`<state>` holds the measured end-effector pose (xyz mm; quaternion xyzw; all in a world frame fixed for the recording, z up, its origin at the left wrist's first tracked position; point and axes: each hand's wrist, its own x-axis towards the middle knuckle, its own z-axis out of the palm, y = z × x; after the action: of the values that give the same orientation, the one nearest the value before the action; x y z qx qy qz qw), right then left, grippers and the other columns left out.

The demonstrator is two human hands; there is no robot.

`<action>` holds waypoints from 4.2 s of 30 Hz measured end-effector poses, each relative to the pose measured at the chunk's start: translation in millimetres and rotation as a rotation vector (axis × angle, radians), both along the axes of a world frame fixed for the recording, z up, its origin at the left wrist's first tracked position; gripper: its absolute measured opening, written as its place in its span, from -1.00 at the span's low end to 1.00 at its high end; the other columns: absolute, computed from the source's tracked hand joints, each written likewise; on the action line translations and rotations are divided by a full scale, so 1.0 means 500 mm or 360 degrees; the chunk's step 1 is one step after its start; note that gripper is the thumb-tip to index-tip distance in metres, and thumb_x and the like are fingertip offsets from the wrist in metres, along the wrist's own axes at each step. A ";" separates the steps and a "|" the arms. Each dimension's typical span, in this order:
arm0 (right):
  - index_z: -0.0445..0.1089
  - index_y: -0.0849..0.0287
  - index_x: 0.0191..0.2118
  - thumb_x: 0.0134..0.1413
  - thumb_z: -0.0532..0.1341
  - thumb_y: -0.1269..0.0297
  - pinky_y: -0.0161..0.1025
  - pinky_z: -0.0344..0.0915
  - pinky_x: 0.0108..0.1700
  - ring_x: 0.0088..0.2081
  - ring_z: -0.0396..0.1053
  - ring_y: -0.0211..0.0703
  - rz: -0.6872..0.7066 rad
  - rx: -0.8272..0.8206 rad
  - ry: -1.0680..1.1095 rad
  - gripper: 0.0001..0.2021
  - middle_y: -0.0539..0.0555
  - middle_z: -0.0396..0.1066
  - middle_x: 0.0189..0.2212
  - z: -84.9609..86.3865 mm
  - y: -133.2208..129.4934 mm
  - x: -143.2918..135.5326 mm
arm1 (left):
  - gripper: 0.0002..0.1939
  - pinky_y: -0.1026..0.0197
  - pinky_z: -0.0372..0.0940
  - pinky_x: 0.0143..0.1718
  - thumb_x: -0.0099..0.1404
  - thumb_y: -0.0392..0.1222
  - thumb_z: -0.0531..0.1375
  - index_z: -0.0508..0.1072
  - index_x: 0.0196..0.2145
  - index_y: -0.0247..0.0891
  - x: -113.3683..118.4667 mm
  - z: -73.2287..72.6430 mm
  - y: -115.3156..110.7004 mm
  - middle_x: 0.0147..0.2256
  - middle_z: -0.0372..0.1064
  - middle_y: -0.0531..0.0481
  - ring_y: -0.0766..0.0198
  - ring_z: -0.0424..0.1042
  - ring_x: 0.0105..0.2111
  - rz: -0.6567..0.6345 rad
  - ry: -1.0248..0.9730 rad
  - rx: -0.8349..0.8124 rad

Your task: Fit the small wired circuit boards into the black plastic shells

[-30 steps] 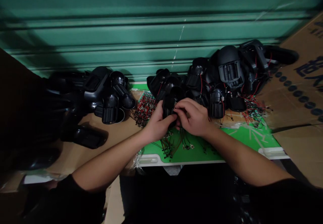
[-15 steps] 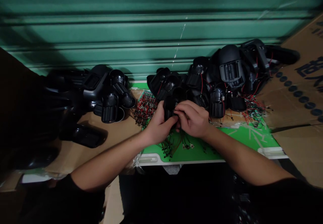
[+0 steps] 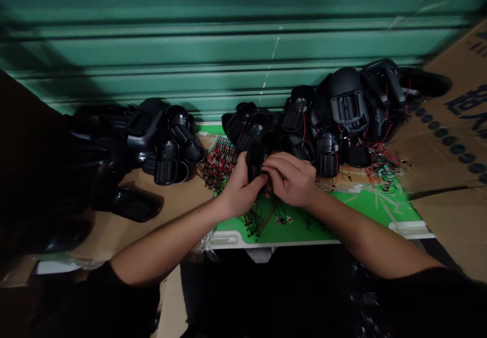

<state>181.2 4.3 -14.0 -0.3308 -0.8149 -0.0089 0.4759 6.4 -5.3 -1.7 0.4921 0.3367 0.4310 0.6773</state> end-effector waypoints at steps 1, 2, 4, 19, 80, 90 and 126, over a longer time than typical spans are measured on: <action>0.50 0.18 -0.07 0.32 0.26 0.51 -0.23 0.55 -0.17 -0.19 0.60 -0.11 -0.0001 0.0004 0.0002 -0.85 0.14 0.61 -0.22 0.000 0.000 0.000 | -0.61 0.20 0.44 -0.46 0.32 -0.24 0.30 0.17 -0.04 -0.15 0.000 0.000 0.000 -0.42 0.38 0.15 0.29 0.45 -0.49 0.0003 0.0009 0.0009; 0.50 0.18 -0.07 0.32 0.26 0.51 -0.23 0.55 -0.17 -0.19 0.60 -0.11 -0.0003 0.0005 0.0006 -0.85 0.14 0.61 -0.21 -0.001 0.001 0.001 | -0.60 0.20 0.43 -0.46 0.31 -0.25 0.31 0.17 -0.04 -0.15 0.000 0.000 0.000 -0.42 0.38 0.15 0.29 0.45 -0.49 0.0006 0.0014 0.0011; 0.51 0.17 -0.07 0.33 0.26 0.50 -0.23 0.55 -0.17 -0.20 0.60 -0.12 -0.0006 0.0002 0.0014 -0.85 0.14 0.61 -0.22 -0.001 0.003 0.001 | -0.58 0.20 0.43 -0.46 0.29 -0.25 0.33 0.18 -0.04 -0.15 0.000 0.001 0.000 -0.41 0.39 0.15 0.29 0.46 -0.49 0.0013 0.0019 -0.0004; 0.53 0.12 0.00 0.26 0.30 0.45 -0.15 0.58 -0.20 -0.17 0.58 -0.08 0.0091 -0.0049 0.0013 -0.77 0.16 0.58 -0.13 0.014 0.008 0.008 | -0.78 0.26 0.39 -0.44 0.17 -0.13 0.32 0.48 -0.25 -0.26 -0.012 0.011 0.031 -0.38 0.48 0.04 0.21 0.51 -0.37 0.0258 0.0041 -0.0212; 0.43 0.12 0.25 0.44 0.23 0.29 -0.18 0.53 -0.18 -0.22 0.59 -0.06 -0.0281 -0.0183 -0.0033 -0.66 0.16 0.61 -0.15 0.018 0.029 -0.023 | -0.22 0.17 0.36 0.05 0.42 -0.07 0.28 0.13 0.50 0.14 -0.061 0.011 0.084 0.42 0.16 -0.09 0.19 0.43 0.10 -0.0033 -0.0046 0.0170; 0.51 0.14 0.17 0.43 0.21 0.15 -0.10 0.54 -0.14 -0.36 0.54 -0.11 -0.0446 -0.0572 0.0157 -0.67 0.16 0.63 -0.08 0.014 0.093 0.006 | -0.80 -0.07 0.35 0.18 0.38 -0.20 0.24 0.53 -0.05 -0.24 -0.086 0.027 0.102 0.06 0.40 -0.24 -0.01 0.43 0.11 0.0701 0.1191 0.1316; 0.27 0.05 0.21 0.04 0.53 0.06 -0.28 0.39 -0.41 -0.36 0.46 -0.24 0.0428 -0.1732 0.0753 -0.31 0.05 0.53 -0.16 0.024 0.004 -0.046 | -0.54 -0.10 0.33 0.27 0.45 -0.07 0.27 0.45 0.26 -0.08 -0.064 0.055 0.057 0.18 0.25 -0.20 0.00 0.30 0.25 0.0508 0.0776 0.1251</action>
<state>158.2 6.5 -1.8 -0.4139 -0.6091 0.5429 0.4036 -25.7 23.4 25.8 0.7394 0.3685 0.4962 0.2670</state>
